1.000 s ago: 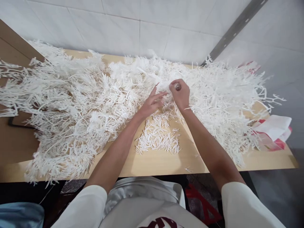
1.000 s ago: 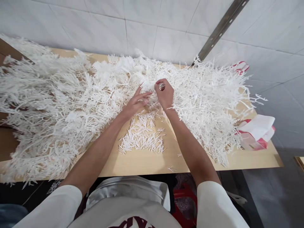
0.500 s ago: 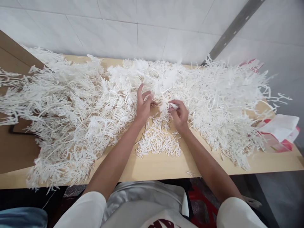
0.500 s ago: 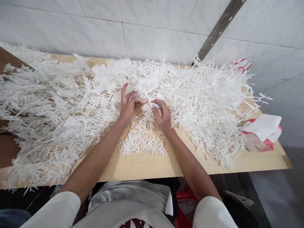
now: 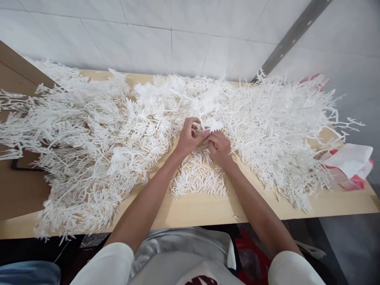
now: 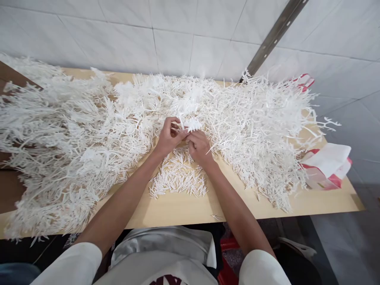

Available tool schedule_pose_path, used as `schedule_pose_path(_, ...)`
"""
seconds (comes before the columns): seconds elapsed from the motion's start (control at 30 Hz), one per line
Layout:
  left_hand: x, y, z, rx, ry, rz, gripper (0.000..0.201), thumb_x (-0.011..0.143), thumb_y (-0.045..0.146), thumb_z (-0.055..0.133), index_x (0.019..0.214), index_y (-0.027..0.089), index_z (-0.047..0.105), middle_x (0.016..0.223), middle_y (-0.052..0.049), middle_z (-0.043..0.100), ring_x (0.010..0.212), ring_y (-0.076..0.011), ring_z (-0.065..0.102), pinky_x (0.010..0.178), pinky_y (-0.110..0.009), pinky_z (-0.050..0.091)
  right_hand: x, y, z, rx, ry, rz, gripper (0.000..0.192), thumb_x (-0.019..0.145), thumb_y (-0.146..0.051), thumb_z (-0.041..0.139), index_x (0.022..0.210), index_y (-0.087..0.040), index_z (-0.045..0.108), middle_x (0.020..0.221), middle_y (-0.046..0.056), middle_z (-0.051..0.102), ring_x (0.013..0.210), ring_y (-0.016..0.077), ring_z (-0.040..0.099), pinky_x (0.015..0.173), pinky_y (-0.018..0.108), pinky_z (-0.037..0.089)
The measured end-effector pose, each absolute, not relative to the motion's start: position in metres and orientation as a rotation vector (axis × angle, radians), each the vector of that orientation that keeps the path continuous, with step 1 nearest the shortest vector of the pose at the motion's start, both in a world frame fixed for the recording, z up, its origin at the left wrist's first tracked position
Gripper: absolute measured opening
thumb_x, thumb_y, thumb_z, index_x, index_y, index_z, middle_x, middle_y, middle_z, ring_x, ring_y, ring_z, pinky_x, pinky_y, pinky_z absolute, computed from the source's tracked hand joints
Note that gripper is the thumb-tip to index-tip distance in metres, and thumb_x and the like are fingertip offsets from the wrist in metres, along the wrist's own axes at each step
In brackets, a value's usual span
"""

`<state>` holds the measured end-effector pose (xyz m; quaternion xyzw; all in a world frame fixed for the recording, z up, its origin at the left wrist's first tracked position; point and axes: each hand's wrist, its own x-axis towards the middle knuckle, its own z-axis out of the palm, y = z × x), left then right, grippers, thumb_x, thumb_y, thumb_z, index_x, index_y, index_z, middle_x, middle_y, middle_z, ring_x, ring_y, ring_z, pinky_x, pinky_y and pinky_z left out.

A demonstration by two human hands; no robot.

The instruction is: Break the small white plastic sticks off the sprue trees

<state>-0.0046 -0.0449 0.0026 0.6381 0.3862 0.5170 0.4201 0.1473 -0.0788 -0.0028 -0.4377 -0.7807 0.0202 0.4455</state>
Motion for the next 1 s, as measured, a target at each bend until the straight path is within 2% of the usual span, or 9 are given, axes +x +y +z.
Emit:
schedule_pose_path(0.1,-0.008,-0.043,0.003,1.554,0.915,1.246,0.041,0.08,0.041,0.069,0.116,0.025,0.055,0.106,-0.004,0.061,0.082,-0.0107,0.057,0.067,-0.022,0.046,0.144,-0.08,-0.003,-1.044,-2.09,-0.058,0.028,0.082,-0.005,0.046,0.086,-0.02,0.069,0.082,0.005,0.07,0.082,0.0197,0.064,0.078,0.037,0.053)
schedule_pose_path(0.23,-0.01,-0.041,0.004,1.469,0.979,1.253,0.027,0.086,0.046,0.061,0.092,0.02,0.065,0.083,-0.001,0.064,0.075,-0.0109,0.057,0.069,-0.024,0.046,0.142,-0.084,-0.001,-0.931,-2.093,0.012,0.041,0.085,-0.006,0.046,0.12,-0.024,0.06,0.12,0.008,0.067,0.11,0.0221,0.063,0.093,0.041,0.053)
schedule_pose_path(0.33,-0.011,-0.039,0.003,1.381,0.957,1.308,0.028,0.088,0.047,0.059,0.087,0.02,0.065,0.079,0.0,0.062,0.075,-0.0101,0.057,0.072,-0.023,0.046,0.143,-0.084,-0.002,-0.906,-1.84,0.002,0.049,0.091,-0.014,0.046,0.137,-0.03,0.041,0.119,0.006,0.065,0.087,0.0161,0.066,0.079,0.035,0.057)
schedule_pose_path(0.43,-0.011,-0.039,0.003,1.378,0.904,1.22,0.026,0.085,0.045,0.063,0.088,0.019,0.066,0.078,0.001,0.061,0.073,-0.0099,0.057,0.071,-0.023,0.045,0.145,-0.078,-0.001,-1.082,-1.606,0.052,0.041,0.095,-0.028,0.047,0.136,-0.031,0.04,0.117,0.007,0.061,0.075,0.0131,0.061,0.064,0.03,0.055)
schedule_pose_path(0.57,-0.01,-0.042,0.005,1.461,0.907,1.164,0.028,0.08,0.039,0.071,0.1,0.022,0.063,0.071,0.004,0.054,0.059,-0.0066,0.045,0.058,-0.021,0.037,0.145,-0.068,-0.001,-1.243,-1.713,0.189,0.034,0.095,-0.042,0.05,0.123,-0.025,0.055,0.108,0.008,0.065,0.075,0.0146,0.061,0.064,0.031,0.054)
schedule_pose_path(0.67,-0.009,-0.043,0.005,1.408,0.915,1.247,0.024,0.079,0.029,0.071,0.097,0.023,0.056,0.07,0.005,0.051,0.059,-0.006,0.044,0.057,-0.02,0.036,0.143,-0.068,-0.001,-1.212,-1.782,0.1,0.026,0.094,-0.039,0.051,0.108,-0.021,0.064,0.096,0.007,0.069,0.075,0.0154,0.063,0.063,0.03,0.053)
schedule_pose_path(0.8,-0.009,-0.042,0.006,1.472,0.977,1.23,0.01,0.083,0.022,0.064,0.092,0.021,0.061,0.068,0.005,0.049,0.059,-0.0068,0.043,0.059,-0.021,0.037,0.143,-0.075,0.002,-1.183,-1.775,0.113,0.026,0.093,-0.032,0.054,0.116,-0.024,0.064,0.106,0.008,0.068,0.084,0.0154,0.065,0.064,0.028,0.053)
schedule_pose_path(0.9,-0.009,-0.043,0.007,1.58,1.027,1.204,0.013,0.086,0.02,0.06,0.096,0.022,0.068,0.08,0.001,0.053,0.067,-0.0079,0.048,0.066,-0.024,0.04,0.145,-0.076,0.001,-1.196,-1.69,0.234,0.022,0.089,-0.034,0.062,0.108,-0.025,0.066,0.099,0.005,0.069,0.074,0.0132,0.064,0.061,0.027,0.053)
schedule_pose_path(1.0,-0.008,-0.043,0.004,1.692,1.046,1.155,0.015,0.09,0.027,0.056,0.097,0.021,0.069,0.087,-0.002,0.053,0.073,-0.0098,0.052,0.069,-0.026,0.043,0.147,-0.074,-0.002,-1.267,-1.474,0.444,0.021,0.084,-0.04,0.067,0.097,-0.024,0.064,0.078,-0.001,0.068,0.061,0.0111,0.063,0.055,0.025,0.051)
